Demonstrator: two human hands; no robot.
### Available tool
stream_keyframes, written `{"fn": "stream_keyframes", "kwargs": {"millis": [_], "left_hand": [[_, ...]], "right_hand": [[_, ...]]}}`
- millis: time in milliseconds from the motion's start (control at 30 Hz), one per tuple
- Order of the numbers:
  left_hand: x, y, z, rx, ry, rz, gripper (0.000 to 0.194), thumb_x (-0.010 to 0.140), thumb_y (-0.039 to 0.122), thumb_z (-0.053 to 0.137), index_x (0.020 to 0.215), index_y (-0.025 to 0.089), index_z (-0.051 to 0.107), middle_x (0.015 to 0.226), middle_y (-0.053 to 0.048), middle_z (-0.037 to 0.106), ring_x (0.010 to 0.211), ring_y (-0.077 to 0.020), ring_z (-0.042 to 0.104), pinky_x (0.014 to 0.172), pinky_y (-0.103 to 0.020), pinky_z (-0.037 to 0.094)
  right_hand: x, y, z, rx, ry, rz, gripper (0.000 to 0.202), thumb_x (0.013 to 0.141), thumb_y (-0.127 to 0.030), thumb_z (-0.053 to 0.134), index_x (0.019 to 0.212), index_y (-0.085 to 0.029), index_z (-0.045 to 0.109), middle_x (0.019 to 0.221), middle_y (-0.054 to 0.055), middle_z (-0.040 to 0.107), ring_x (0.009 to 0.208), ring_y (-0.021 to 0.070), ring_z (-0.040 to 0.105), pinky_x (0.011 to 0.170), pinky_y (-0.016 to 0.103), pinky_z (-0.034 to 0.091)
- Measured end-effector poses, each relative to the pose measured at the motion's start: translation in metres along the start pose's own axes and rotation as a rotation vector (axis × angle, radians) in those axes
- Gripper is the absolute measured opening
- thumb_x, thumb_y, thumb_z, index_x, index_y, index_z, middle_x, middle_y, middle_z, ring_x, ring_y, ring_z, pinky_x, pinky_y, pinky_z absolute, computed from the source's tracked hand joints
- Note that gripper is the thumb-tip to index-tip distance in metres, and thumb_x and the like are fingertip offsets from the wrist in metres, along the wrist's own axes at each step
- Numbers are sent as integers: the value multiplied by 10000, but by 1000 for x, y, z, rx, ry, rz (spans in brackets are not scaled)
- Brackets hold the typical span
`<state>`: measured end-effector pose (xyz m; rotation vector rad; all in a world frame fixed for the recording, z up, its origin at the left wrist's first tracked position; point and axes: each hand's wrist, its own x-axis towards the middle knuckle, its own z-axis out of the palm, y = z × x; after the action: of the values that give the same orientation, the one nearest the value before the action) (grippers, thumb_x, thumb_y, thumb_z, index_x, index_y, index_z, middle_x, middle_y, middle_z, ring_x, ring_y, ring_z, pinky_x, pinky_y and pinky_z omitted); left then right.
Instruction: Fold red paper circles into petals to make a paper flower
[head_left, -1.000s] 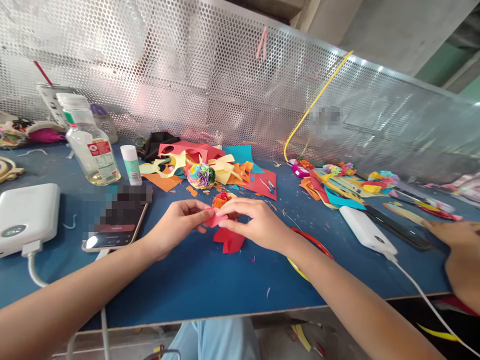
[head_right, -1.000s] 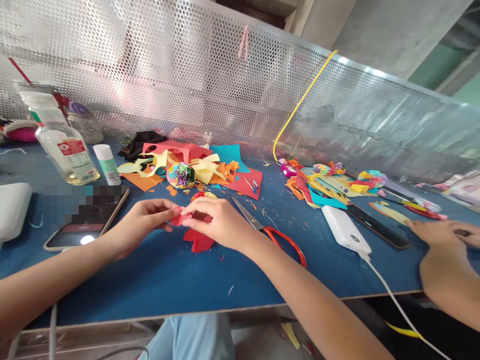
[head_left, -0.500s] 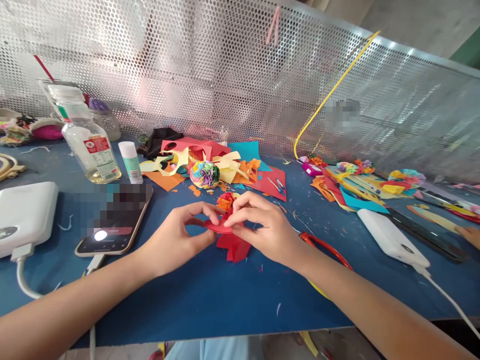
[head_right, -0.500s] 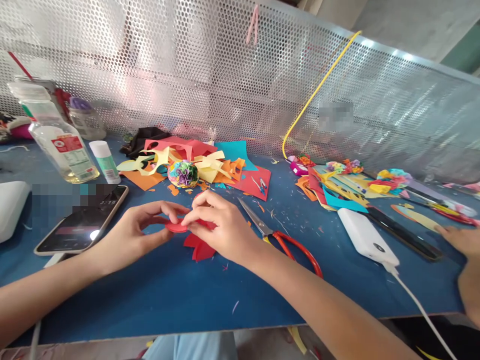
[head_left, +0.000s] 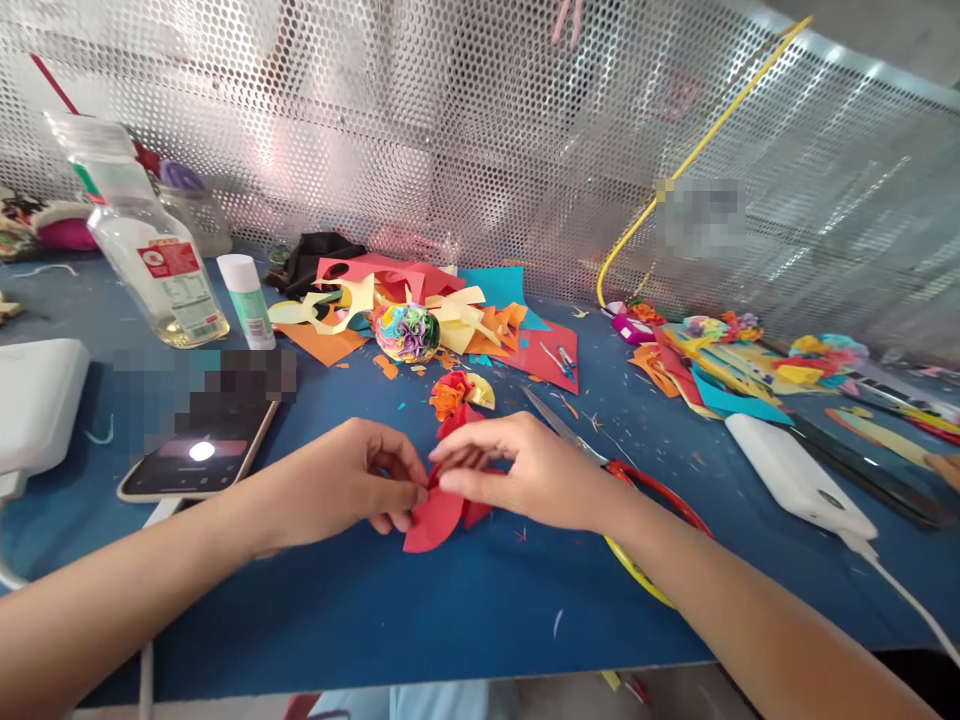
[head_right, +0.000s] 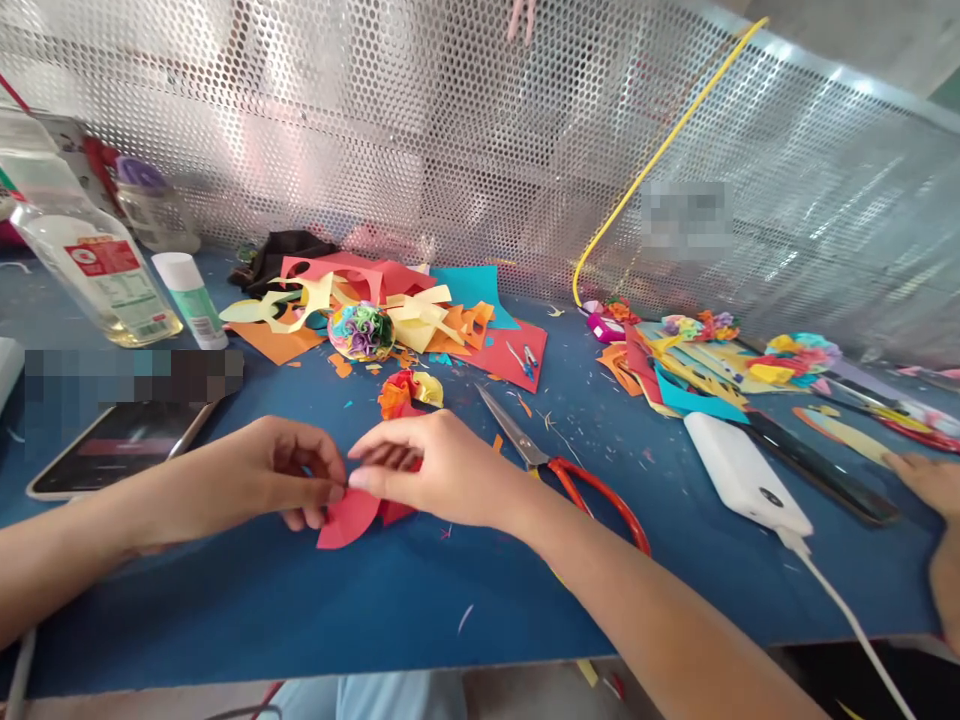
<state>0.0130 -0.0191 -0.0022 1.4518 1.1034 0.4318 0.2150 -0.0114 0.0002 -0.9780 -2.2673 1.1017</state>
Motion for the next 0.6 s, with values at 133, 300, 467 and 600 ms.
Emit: {"fn": "stream_keyframes", "kwargs": {"millis": [133, 300, 467, 600], "left_hand": [[-4, -2, 3, 255, 0, -62, 93, 682, 247, 566, 668, 206, 649, 554, 19, 631, 489, -142, 568, 434, -210, 448], [-4, -10, 13, 631, 192, 164, 118, 655, 230, 569, 610, 237, 678, 557, 19, 632, 486, -146, 529, 449, -223, 379], [-2, -16, 18, 721, 256, 257, 126, 641, 219, 598, 614, 281, 704, 592, 12, 640, 486, -157, 525, 445, -238, 337], [-3, -14, 19, 697, 244, 257, 113, 626, 198, 622, 590, 274, 697, 557, 11, 620, 460, -149, 500, 429, -235, 318]], "right_hand": [[-1, 1, 16, -214, -44, -124, 118, 817, -165, 576, 876, -188, 675, 811, 0, 671, 723, 116, 610, 685, 224, 474], [-3, 10, 23, -397, -35, -201, 137, 838, -168, 548, 873, -179, 681, 886, 29, 621, 783, 130, 605, 739, 241, 471], [-3, 17, 14, -366, -87, -216, 119, 831, -185, 571, 889, -175, 674, 907, 31, 611, 796, 122, 605, 762, 228, 470], [-2, 20, 11, -317, -101, -217, 94, 822, -178, 583, 879, -177, 659, 917, 23, 609, 805, 112, 600, 769, 219, 469]]}}
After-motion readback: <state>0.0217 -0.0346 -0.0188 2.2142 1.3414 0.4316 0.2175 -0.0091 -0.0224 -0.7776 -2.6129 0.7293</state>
